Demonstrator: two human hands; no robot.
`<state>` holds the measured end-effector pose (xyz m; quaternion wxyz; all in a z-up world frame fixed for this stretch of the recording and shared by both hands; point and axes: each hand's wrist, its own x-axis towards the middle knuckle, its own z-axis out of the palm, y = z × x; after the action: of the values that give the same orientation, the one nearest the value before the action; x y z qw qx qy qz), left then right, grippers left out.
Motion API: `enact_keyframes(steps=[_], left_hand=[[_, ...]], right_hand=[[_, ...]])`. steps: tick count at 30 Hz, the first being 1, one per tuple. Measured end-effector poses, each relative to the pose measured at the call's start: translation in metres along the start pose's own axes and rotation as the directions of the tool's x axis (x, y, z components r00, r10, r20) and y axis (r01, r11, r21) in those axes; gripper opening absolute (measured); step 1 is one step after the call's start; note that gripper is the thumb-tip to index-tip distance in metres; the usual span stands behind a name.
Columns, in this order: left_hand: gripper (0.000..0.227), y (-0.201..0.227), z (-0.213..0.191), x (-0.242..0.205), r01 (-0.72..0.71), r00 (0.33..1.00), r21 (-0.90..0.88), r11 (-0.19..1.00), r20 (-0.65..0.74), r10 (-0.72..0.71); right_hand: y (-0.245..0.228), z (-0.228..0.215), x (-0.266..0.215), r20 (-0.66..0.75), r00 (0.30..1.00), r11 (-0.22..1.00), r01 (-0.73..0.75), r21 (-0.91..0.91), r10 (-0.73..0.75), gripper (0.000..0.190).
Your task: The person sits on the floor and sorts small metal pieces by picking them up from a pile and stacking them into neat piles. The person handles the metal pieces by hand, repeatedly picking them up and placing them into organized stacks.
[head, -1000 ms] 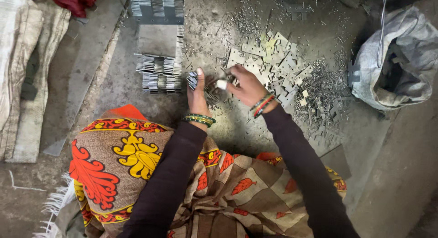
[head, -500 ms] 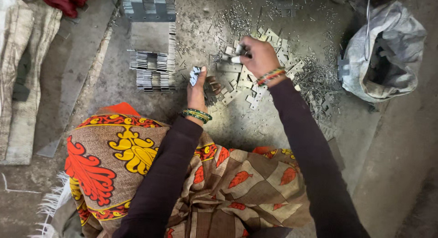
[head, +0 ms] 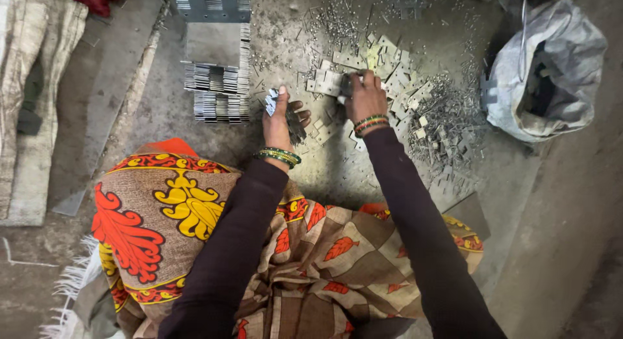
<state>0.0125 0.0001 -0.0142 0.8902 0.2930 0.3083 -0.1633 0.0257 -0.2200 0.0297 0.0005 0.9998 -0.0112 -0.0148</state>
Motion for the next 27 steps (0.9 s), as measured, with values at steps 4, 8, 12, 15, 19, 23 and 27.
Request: enact_keyframes(steps=[4, 8, 12, 15, 19, 23, 27], left_hand=[[0.049, -0.002, 0.001, 0.004, 0.031, 0.999, 0.049, 0.998, 0.01, -0.032], [0.052, -0.027, -0.02, 0.022, -0.026, 0.999, 0.116, 0.993, 0.021, 0.024], [0.048, -0.052, -0.039, 0.05, -0.489, 0.87, 0.205, 0.848, 0.182, 0.458], [0.044, -0.053, -0.042, 0.049, -0.437, 0.899, 0.314, 0.843, 0.133, 0.416], [0.046, -0.03, -0.021, 0.022, 0.014, 0.999, 0.096, 0.995, 0.041, -0.018], [0.048, -0.005, 0.001, 0.0, 0.038, 0.999, 0.129, 0.991, 0.03, -0.042], [0.059, 0.004, 0.007, -0.009, 0.095, 0.989, 0.151, 0.984, 0.1, -0.11]], right_hand=[[0.007, -0.011, 0.017, 0.02, 0.998, 0.974, -0.07, 0.216, 0.067, 0.051], [-0.007, -0.032, 0.002, 0.261, 0.924, 0.827, -0.37, 0.424, 0.28, 0.034], [-0.04, -0.031, -0.031, 0.017, 0.973, 0.796, 0.178, 0.579, -0.23, 0.049], [-0.05, -0.02, -0.024, 0.213, 0.973, 0.853, -0.032, 0.52, -0.093, 0.041], [-0.029, -0.005, 0.02, -0.053, 0.998, 0.998, 0.046, 0.046, -0.043, 0.06], [-0.004, -0.01, 0.045, 0.105, 0.993, 0.938, -0.086, 0.337, 0.053, 0.034], [0.014, -0.039, 0.041, -0.003, 0.992, 0.734, 0.094, 0.673, -0.124, 0.02]])
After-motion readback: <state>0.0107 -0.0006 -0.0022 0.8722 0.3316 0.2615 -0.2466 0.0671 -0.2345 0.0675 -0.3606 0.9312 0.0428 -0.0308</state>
